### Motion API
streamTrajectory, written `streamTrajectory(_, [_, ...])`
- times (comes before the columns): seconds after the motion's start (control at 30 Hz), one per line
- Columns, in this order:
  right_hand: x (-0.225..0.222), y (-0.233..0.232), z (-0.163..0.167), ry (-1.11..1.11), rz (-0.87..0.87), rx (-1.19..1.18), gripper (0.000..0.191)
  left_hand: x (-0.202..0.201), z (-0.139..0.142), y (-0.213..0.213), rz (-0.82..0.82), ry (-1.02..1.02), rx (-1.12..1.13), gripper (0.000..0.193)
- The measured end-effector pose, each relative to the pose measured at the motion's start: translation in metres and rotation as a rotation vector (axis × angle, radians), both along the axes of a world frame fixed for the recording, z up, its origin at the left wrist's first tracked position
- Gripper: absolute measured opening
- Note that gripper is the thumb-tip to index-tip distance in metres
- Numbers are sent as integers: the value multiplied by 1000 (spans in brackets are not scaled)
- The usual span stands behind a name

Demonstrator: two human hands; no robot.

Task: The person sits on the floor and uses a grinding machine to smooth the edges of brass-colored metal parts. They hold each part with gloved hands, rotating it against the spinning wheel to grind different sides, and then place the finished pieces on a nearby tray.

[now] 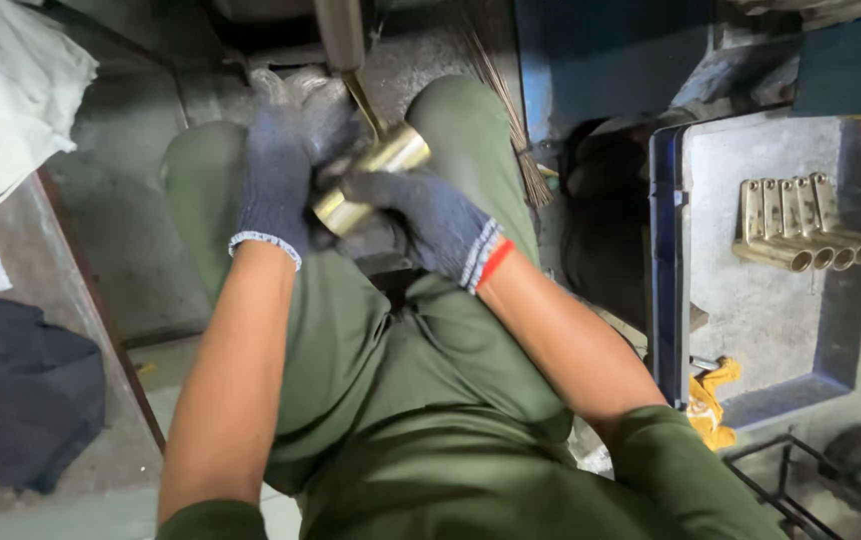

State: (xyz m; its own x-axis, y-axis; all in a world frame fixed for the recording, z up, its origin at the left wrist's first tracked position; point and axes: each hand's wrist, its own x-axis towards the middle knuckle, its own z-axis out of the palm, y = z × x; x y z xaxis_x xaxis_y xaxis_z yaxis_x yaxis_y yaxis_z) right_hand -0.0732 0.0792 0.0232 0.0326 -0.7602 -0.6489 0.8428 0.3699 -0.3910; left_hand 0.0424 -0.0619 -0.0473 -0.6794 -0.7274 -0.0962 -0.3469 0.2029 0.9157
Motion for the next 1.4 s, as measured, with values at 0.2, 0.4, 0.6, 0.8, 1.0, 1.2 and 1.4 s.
streamTrajectory(0.2, [0, -35, -21, -118, -94, 18, 35, -14, 3, -12, 248, 391, 874, 19])
streamTrajectory(0.4, [-5, -51, -27, -11, -43, 16, 35, -20, -14, -29, 352, 251, 1019, 26])
streamTrajectory(0.6, [-6, -65, -33, -12, -61, 92, 29, -16, -58, -35, 191, 441, 843, 31])
streamTrajectory(0.8, [-3, -59, -29, -150, -131, -23, 25, -38, -15, -47, 498, -100, 1089, 57])
streamTrajectory(1.0, [18, 52, 10, 925, 581, 70, 26, 39, 46, 41, 81, -47, 250, 51])
streamTrajectory(1.2, [54, 132, 19, 519, 233, -281, 45, 84, 74, 106, -109, 164, 292, 44])
streamTrajectory(1.4, [36, 127, 22, 810, 294, -375, 54, 72, 80, 89, -110, 139, 50, 39])
